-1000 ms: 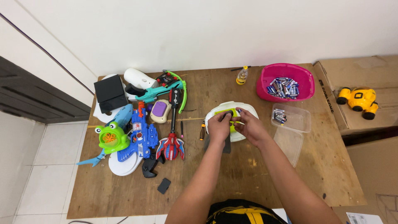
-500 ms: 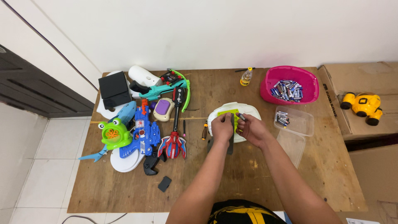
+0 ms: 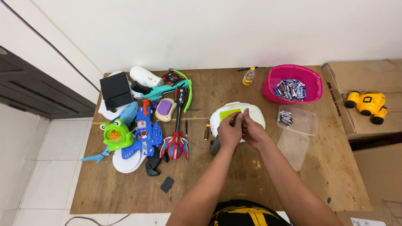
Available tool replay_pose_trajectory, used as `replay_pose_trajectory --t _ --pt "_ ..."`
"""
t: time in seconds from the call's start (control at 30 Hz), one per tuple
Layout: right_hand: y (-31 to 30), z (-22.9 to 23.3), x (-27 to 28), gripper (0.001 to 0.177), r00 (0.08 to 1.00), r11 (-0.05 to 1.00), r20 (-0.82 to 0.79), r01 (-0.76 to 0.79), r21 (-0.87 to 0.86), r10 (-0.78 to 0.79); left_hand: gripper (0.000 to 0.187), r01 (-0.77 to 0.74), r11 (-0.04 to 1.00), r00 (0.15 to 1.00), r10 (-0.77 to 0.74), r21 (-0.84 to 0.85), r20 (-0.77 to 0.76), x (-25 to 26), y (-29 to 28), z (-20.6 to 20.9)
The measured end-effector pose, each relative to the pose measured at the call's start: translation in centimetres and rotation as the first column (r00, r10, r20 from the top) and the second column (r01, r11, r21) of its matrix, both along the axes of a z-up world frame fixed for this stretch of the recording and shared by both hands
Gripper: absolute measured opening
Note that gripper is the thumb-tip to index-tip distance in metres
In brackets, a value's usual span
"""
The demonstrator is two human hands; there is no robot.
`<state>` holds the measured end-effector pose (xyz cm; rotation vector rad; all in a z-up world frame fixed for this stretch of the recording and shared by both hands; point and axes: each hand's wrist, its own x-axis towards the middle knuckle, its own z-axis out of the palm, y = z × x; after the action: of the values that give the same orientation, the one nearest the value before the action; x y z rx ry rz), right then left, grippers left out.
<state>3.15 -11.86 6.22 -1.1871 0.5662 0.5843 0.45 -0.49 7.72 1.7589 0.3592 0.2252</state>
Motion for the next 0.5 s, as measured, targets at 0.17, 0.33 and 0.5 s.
replay_pose_trajectory --t 0.17,0.33,0.5 --pt "-0.6 -0.9 -0.2 0.065 1.0 0.997 0.022 -0.012 0.074 0.01 0.034 0.045 0.997 0.994 -0.051 -0.061 -0.094 0.8 1.0 -0.8" --pt "-1.0 -2.5 0.0 0.056 0.996 0.988 0.089 -0.036 0.151 0.023 0.03 0.03 0.997 0.996 -0.037 -0.077 -0.084 0.6 0.3 -0.8" --pt "-0.5 -1.3 -0.3 0.055 1.0 0.998 0.022 -0.011 0.06 0.01 0.03 -0.032 0.991 0.984 0.009 -0.129 -0.177 0.6 0.3 -0.2"
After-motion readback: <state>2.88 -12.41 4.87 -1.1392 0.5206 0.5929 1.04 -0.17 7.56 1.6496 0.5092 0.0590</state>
